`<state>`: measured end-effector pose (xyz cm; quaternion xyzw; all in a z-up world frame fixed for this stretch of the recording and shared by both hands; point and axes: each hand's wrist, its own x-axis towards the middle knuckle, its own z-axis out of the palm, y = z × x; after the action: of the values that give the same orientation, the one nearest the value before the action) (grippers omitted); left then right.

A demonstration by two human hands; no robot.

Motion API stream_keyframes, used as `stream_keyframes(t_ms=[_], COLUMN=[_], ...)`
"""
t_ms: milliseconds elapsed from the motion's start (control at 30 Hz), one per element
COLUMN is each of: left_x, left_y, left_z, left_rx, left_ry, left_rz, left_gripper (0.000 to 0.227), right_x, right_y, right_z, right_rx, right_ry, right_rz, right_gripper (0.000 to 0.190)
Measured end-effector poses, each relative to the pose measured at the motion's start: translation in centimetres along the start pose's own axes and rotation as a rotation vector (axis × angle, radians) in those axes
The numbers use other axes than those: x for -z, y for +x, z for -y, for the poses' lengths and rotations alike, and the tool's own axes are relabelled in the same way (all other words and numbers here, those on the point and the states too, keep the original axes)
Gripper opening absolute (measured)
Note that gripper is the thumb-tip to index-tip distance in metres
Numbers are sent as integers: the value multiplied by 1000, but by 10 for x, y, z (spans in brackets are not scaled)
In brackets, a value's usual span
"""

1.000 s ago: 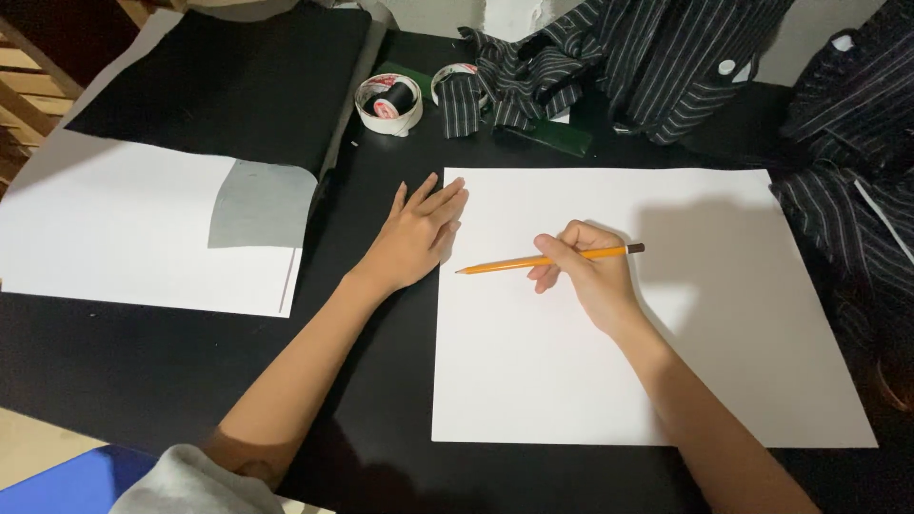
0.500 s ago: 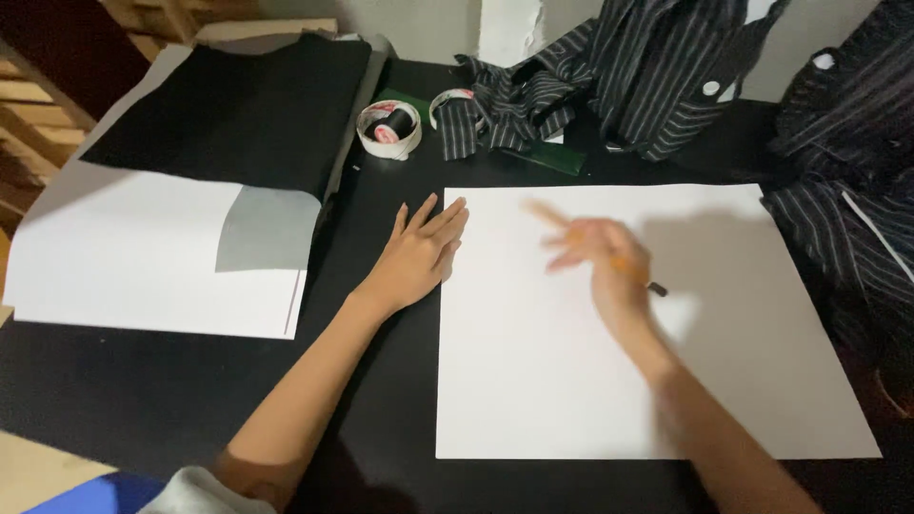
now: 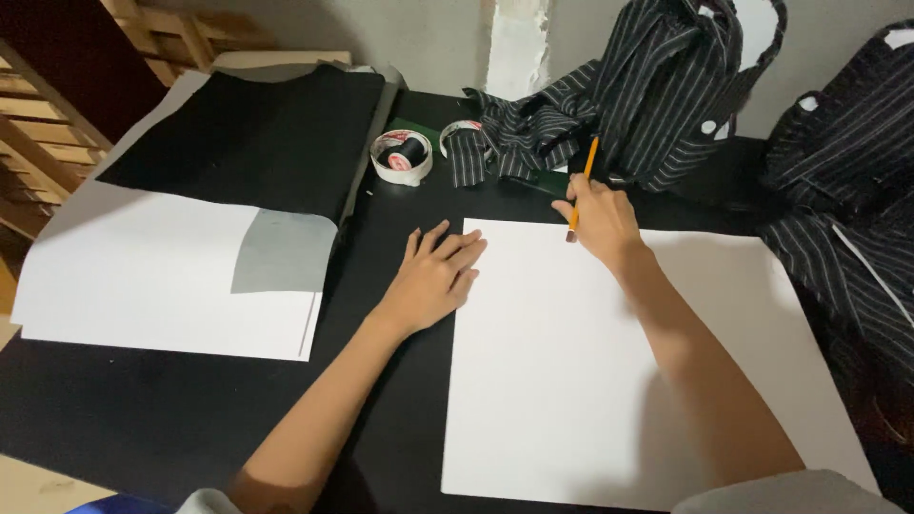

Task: Drafting a pattern on a white sheet of paper using a pencil and a green ruler.

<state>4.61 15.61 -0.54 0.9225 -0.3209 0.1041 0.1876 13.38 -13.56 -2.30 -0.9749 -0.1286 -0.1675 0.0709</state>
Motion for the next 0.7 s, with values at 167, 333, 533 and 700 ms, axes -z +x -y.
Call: stream_keyframes(t_ms=[167,333,533,700], left_x=[-1,3,6,4], left_y=[0,-2,-4,-5], left_z=[-3,-5,-8,-6], left_rx=[25,24,35,36], left_ry=[-19,-40,-31,-27], left_rz=[20,36,49,32], left_gripper=[43,44,44,43], right_x=[20,29,57,73], right_y=[9,18,26,31], right_z=[18,28,36,32], right_rx=[-130,-208,-272,-150], right_ry=[53,63,264,352], right_rz=[168,228,373,141], right_gripper=[18,28,55,36])
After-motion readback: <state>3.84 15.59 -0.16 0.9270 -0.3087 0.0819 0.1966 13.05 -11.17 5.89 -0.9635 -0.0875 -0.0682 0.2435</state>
